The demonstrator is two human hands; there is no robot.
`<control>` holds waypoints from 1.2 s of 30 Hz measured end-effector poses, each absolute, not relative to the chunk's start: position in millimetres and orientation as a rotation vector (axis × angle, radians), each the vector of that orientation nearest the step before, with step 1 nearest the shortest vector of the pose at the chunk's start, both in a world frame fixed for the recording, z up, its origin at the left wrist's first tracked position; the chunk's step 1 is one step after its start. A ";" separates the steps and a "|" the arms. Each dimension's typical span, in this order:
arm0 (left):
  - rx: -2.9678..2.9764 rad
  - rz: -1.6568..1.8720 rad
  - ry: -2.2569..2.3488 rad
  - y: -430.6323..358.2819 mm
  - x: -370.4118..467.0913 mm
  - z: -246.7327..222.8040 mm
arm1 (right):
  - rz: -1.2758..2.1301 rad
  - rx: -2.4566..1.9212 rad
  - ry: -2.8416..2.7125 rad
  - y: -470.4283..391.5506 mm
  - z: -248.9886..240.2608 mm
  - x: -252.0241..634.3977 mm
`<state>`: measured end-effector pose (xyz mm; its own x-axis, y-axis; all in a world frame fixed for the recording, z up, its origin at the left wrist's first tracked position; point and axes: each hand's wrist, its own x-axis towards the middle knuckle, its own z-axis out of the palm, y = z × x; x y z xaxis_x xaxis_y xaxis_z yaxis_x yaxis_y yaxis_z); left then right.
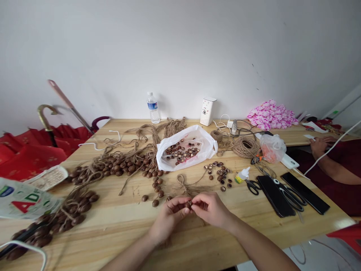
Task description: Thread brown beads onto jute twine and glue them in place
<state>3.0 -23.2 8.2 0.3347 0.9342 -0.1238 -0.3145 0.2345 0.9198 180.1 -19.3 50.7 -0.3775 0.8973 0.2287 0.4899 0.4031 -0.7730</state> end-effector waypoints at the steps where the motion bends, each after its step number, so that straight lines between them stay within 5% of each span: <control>1: 0.964 1.001 0.800 -23.2 2.6 7.5 | 0.824 -1.183 -2.003 -19.3 50.0 179.8; 15: 0.983 0.986 0.761 -23.2 2.6 6.0 | 1.120 -1.297 -1.802 -19.6 49.9 174.0; 36: 1.281 0.881 0.822 -22.6 2.8 18.7 | 0.535 -1.005 -2.269 -14.0 47.2 185.7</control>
